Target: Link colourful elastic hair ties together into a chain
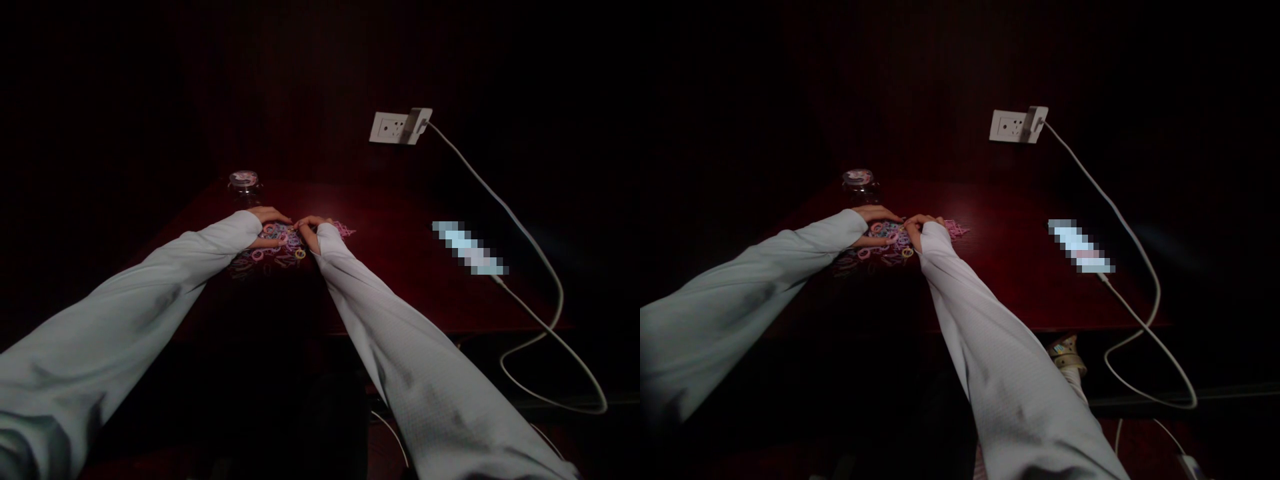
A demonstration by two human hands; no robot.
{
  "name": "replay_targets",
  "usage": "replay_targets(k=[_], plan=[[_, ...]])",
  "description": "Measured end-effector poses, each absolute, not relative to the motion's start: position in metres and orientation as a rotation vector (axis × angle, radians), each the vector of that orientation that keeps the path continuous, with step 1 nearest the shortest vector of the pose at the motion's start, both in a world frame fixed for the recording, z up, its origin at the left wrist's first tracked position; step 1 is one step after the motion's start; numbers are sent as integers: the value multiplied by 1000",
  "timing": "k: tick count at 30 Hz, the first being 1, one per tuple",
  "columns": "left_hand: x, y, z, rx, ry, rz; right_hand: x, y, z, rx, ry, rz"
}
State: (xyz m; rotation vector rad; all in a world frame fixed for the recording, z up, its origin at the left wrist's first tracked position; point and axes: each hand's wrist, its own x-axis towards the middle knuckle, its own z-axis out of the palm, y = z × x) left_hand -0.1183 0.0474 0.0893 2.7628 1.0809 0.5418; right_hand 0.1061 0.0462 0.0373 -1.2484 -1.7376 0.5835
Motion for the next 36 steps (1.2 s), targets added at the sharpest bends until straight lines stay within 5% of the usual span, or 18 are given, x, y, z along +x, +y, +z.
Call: replay_targets(k=[19,36], plan=[[-118,54,81,2360,1306,886,104,53,32,-1276,-1709,629],[-125,69,72,2532,1259,843,106,46,31,-1332,-1928,494]])
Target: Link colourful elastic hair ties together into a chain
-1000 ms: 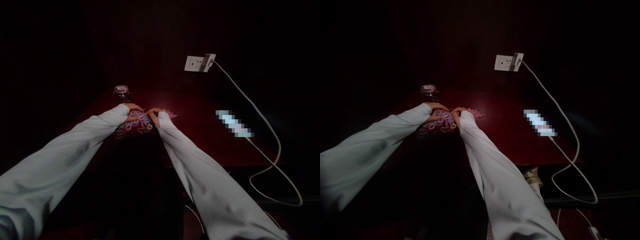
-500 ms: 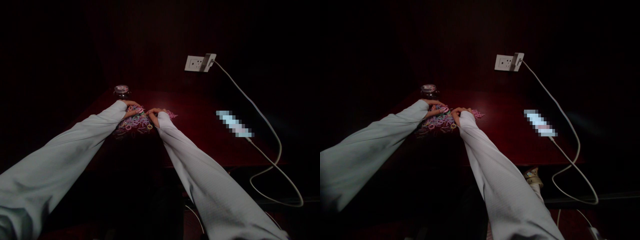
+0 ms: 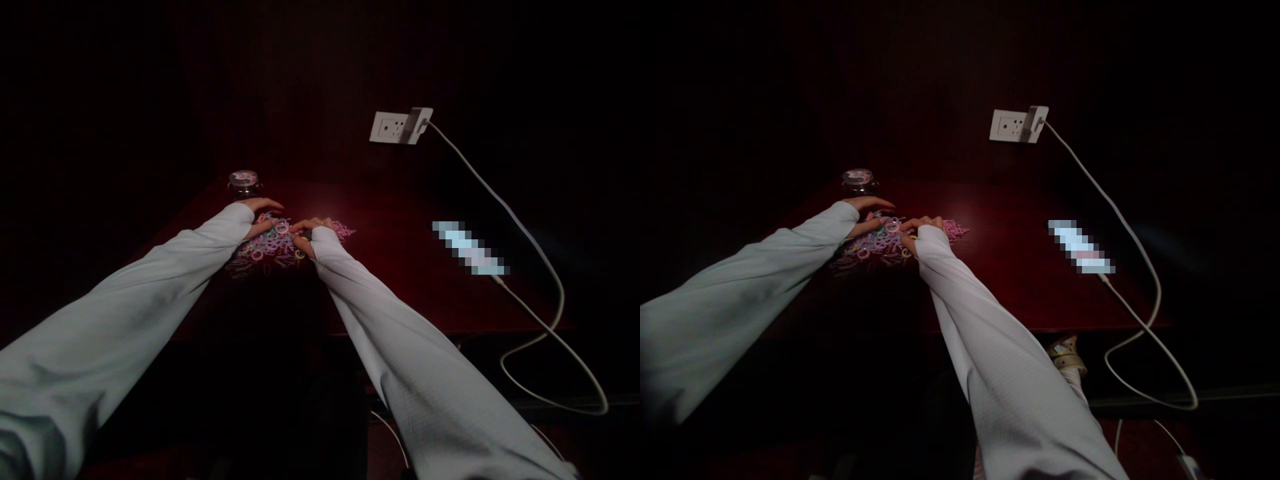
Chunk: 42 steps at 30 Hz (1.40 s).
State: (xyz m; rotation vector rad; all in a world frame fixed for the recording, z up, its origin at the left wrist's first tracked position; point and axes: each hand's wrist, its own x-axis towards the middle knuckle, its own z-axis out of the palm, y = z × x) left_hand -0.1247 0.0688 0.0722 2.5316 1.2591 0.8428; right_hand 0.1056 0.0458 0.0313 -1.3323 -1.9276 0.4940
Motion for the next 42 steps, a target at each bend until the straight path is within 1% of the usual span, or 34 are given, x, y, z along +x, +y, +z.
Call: replay_targets(k=[6,9,13,17,27,38,42], plan=[[-125,70,78,2673,1093,893,104,45,32,-1384,-1915,446],[-126,73,76,2744,1045,826,105,46,32,-1414,-1951,427],[-128,86,64,2755,1099,728,105,48,30,-1409,-1991,429],[-127,96,55,2697,1142,807,105,46,33,-1427,-1993,436],[-125,70,75,2758,1173,820,107,46,34,-1365,-1960,489],[-120,69,76,2703,1257,946,105,50,34,-1318,-1878,525],[-123,70,78,2796,1249,815,106,50,35,-1290,-1851,536]])
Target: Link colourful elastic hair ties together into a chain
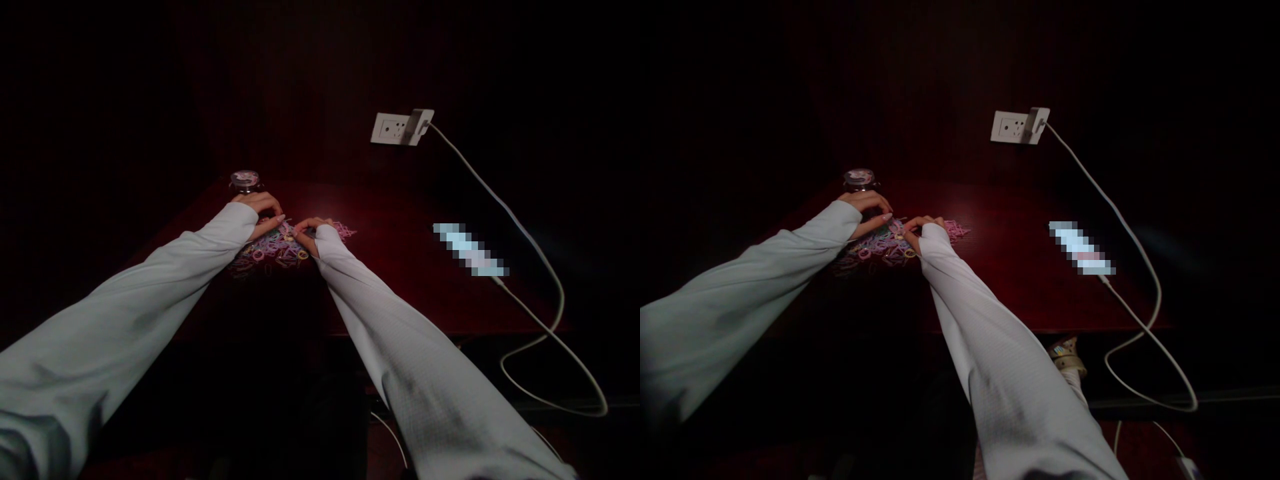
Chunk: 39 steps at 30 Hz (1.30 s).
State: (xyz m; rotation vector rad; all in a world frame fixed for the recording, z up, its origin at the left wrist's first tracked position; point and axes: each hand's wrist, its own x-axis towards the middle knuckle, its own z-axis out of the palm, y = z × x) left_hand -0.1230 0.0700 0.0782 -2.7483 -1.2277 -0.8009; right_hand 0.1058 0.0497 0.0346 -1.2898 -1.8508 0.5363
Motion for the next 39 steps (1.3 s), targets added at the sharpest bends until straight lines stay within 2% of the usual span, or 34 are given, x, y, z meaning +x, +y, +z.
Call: replay_targets(k=[9,19,39], plan=[[-122,65,78,-2825,-1099,-712,105,46,35,-1286,-1811,538],[-119,60,77,-2751,-1123,-834,104,46,37,-1316,-1862,524],[-115,56,80,-2747,-1118,-860,102,44,39,-1240,-1893,542]])
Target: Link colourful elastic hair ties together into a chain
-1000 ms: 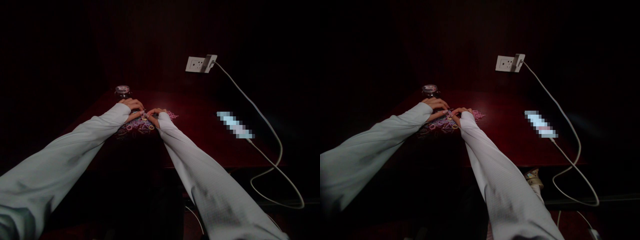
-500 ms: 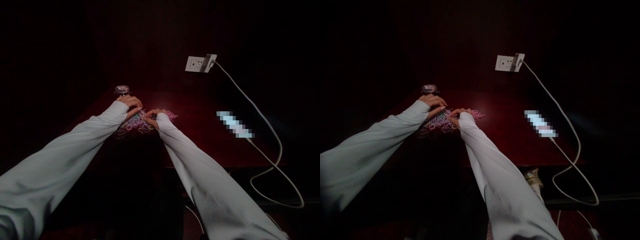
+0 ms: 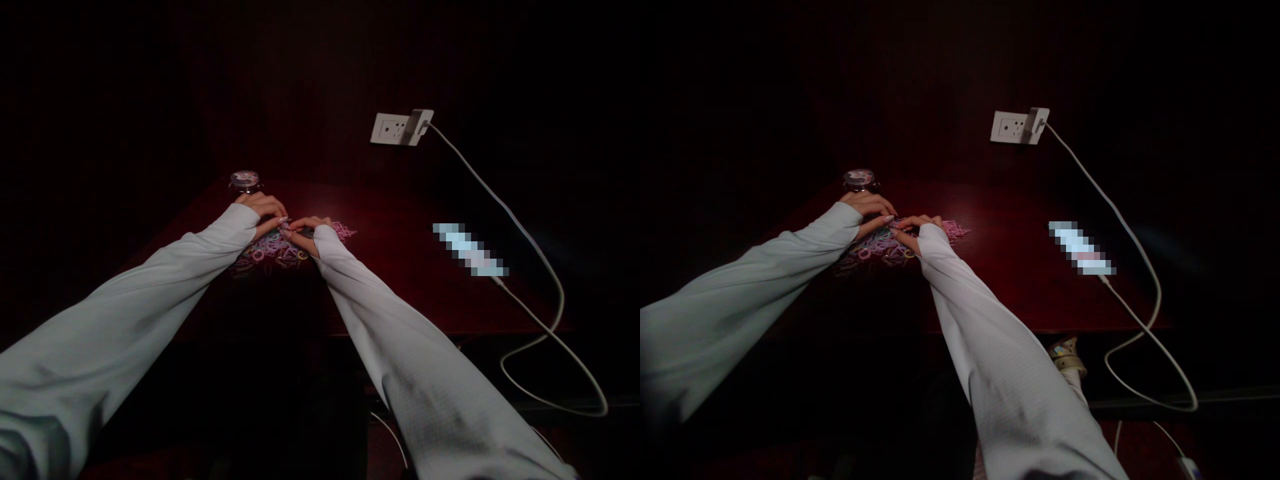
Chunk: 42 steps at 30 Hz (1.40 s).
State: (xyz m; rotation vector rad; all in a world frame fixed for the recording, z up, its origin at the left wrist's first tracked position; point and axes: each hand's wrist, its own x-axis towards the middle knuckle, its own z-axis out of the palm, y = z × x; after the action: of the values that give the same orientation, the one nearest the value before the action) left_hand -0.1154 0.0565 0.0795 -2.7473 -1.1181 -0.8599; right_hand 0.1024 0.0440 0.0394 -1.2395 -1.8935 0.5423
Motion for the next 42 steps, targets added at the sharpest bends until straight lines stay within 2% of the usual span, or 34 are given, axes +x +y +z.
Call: replay_targets(k=[42], plan=[[-115,53,80,-2757,-1082,-833,104,51,34,-1235,-1844,528]])
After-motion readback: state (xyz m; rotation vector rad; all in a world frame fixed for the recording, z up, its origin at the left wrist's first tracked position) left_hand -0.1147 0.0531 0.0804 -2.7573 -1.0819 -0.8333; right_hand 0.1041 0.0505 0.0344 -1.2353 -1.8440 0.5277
